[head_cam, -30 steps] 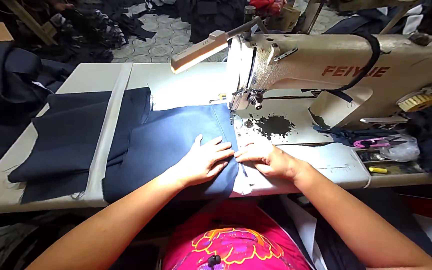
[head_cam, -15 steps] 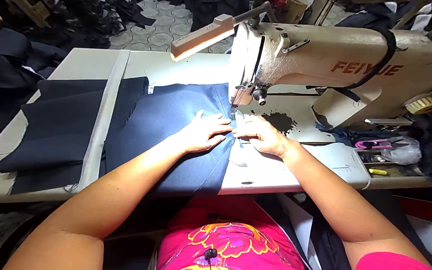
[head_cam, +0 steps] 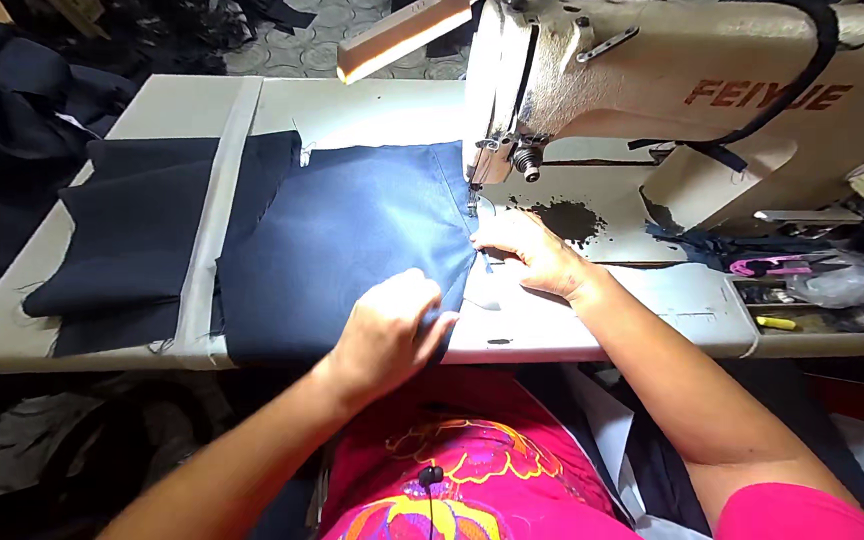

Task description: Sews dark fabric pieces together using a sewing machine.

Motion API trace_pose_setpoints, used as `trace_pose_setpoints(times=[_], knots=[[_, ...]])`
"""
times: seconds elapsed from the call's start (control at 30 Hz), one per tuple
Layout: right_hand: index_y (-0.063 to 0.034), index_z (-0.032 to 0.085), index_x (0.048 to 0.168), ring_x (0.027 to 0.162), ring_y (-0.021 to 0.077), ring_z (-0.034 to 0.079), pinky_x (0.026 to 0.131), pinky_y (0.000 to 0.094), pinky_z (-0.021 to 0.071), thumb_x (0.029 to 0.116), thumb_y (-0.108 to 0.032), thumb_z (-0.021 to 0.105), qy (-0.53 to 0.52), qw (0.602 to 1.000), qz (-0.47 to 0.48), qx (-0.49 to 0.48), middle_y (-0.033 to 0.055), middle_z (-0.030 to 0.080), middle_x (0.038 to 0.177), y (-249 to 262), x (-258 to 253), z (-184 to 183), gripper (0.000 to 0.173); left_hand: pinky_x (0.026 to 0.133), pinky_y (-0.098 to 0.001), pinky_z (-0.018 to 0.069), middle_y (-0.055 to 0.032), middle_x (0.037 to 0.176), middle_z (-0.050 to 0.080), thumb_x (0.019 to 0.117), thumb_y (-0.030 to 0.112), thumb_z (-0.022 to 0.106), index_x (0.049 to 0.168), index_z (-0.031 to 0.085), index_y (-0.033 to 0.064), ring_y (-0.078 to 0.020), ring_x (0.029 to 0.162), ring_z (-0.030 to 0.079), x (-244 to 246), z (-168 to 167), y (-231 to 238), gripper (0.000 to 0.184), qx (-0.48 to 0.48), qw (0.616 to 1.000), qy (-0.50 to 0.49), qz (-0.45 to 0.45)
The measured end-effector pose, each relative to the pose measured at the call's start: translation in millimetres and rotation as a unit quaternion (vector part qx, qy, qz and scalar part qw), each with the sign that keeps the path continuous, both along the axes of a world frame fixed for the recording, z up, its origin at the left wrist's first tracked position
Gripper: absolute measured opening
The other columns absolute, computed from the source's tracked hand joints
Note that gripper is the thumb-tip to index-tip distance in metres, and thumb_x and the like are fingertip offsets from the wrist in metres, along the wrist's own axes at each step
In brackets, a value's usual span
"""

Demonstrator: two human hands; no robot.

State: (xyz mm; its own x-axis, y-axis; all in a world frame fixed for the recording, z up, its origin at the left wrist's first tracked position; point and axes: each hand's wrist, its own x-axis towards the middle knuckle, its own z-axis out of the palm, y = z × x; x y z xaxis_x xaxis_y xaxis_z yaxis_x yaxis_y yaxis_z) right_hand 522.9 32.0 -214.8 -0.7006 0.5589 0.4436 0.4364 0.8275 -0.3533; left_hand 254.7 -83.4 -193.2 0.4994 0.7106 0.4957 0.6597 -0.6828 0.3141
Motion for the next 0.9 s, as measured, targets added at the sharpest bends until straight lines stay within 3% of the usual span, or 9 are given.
trace_pose_setpoints(times=[0.1, 0.17, 0.27, 0.33, 0.4, 0.5, 0.6, 0.73, 0.9], knots=[[0.0012, 0.069, 0.117, 0.121, 0.0402, 0.062, 0.106, 0.0586, 0.0441, 0.0956, -0.009, 0.050, -0.018, 0.990, -0.139, -0.023, 0.0216, 0.068, 0.119, -26, -10, 15, 0.031, 0.051, -0.0360, 0.0492, -0.0057, 0.065, 0.059, 0.0970, 0.043, 0.062, 0.073, 0.066, 0.0062, -0.0185, 0.058, 0.060, -21, -25, -74, 0.044, -0.057, 0.988, -0.025, 0.142], [0.0006, 0.070, 0.103, 0.108, 0.0366, 0.063, 0.096, 0.0551, 0.0478, 0.0980, -0.014, 0.055, 0.019, 0.975, -0.216, -0.047, 0.0186, 0.068, 0.105, -47, -16, 18, 0.021, 0.053, -0.0377, 0.0513, -0.0072, 0.070, 0.062, 0.0905, 0.051, 0.067, 0.077, 0.068, 0.0050, -0.0196, 0.060, 0.061, -38, -47, -104, 0.048, -0.088, 0.962, -0.024, 0.257], [-0.0035, 0.074, 0.095, 0.114, 0.0394, 0.061, 0.097, 0.0593, 0.0464, 0.0946, -0.039, 0.063, 0.012, 0.957, -0.271, -0.104, 0.0189, 0.069, 0.109, -83, -23, 10, 0.037, 0.077, -0.0599, 0.0566, -0.0312, 0.103, 0.066, 0.0778, 0.049, 0.082, 0.109, 0.067, -0.0123, -0.0469, 0.092, 0.068, -54, -89, -122, 0.070, -0.187, 0.921, -0.018, 0.342], [-0.0044, 0.076, 0.095, 0.120, 0.0401, 0.058, 0.103, 0.0614, 0.0427, 0.0877, -0.052, 0.069, 0.017, 0.957, -0.271, -0.099, 0.0194, 0.067, 0.118, -94, -30, 1, 0.049, 0.100, -0.0672, 0.0475, -0.0414, 0.133, 0.054, 0.0753, 0.039, 0.087, 0.134, 0.057, -0.0124, -0.0581, 0.123, 0.055, -50, -121, -119, 0.084, -0.227, 0.912, -0.051, 0.337], [-0.0055, 0.077, 0.101, 0.121, 0.0390, 0.059, 0.109, 0.0632, 0.0377, 0.0830, -0.056, 0.073, 0.019, 0.959, -0.268, -0.086, 0.0176, 0.069, 0.119, -97, -39, -4, 0.054, 0.111, -0.0606, 0.0426, -0.0370, 0.139, 0.054, 0.0814, 0.032, 0.082, 0.128, 0.066, -0.0054, -0.0524, 0.133, 0.051, -44, -153, -109, 0.061, -0.193, 0.933, -0.106, 0.285], [-0.0037, 0.076, 0.101, 0.107, 0.0404, 0.064, 0.100, 0.0645, 0.0395, 0.0831, -0.038, 0.077, 0.028, 0.962, -0.266, -0.061, 0.0184, 0.071, 0.104, -97, -46, -2, 0.038, 0.108, -0.0471, 0.0483, -0.0283, 0.120, 0.068, 0.0926, 0.013, 0.067, 0.103, 0.076, -0.0048, -0.0385, 0.120, 0.064, -38, -168, -95, 0.022, -0.131, 0.952, -0.191, 0.199], [-0.0002, 0.076, 0.093, 0.099, 0.0394, 0.066, 0.092, 0.0608, 0.0465, 0.0859, -0.020, 0.077, 0.063, 0.965, -0.243, -0.077, 0.0197, 0.071, 0.097, -95, -47, 1, 0.021, 0.095, -0.0339, 0.0566, -0.0223, 0.099, 0.075, 0.0962, 0.006, 0.055, 0.104, 0.070, -0.0124, -0.0219, 0.099, 0.074, -46, -137, -99, 0.025, -0.085, 0.960, -0.212, 0.160], [0.0045, 0.073, 0.098, 0.093, 0.0297, 0.071, 0.085, 0.0481, 0.0551, 0.0941, -0.013, 0.067, 0.167, 0.959, -0.202, -0.111, 0.0198, 0.073, 0.095, -85, -53, 5, 0.019, 0.079, -0.0257, 0.0570, -0.0183, 0.082, 0.070, 0.1054, 0.021, 0.052, 0.097, 0.066, -0.0079, -0.0130, 0.082, 0.071, -75, -37, -89, 0.033, 0.056, 0.982, -0.136, 0.119], [0.0113, 0.057, 0.126, 0.090, 0.0154, 0.074, 0.087, 0.0326, 0.0605, 0.1048, -0.006, 0.047, 0.358, 0.866, -0.209, -0.279, 0.0152, 0.074, 0.100, -79, -86, 17, 0.029, 0.078, -0.0553, 0.0552, -0.0320, 0.095, 0.069, 0.1029, 0.022, 0.062, 0.105, 0.065, -0.0130, -0.0406, 0.083, 0.070, -111, 102, -39, 0.036, 0.136, 0.977, 0.000, 0.164]])
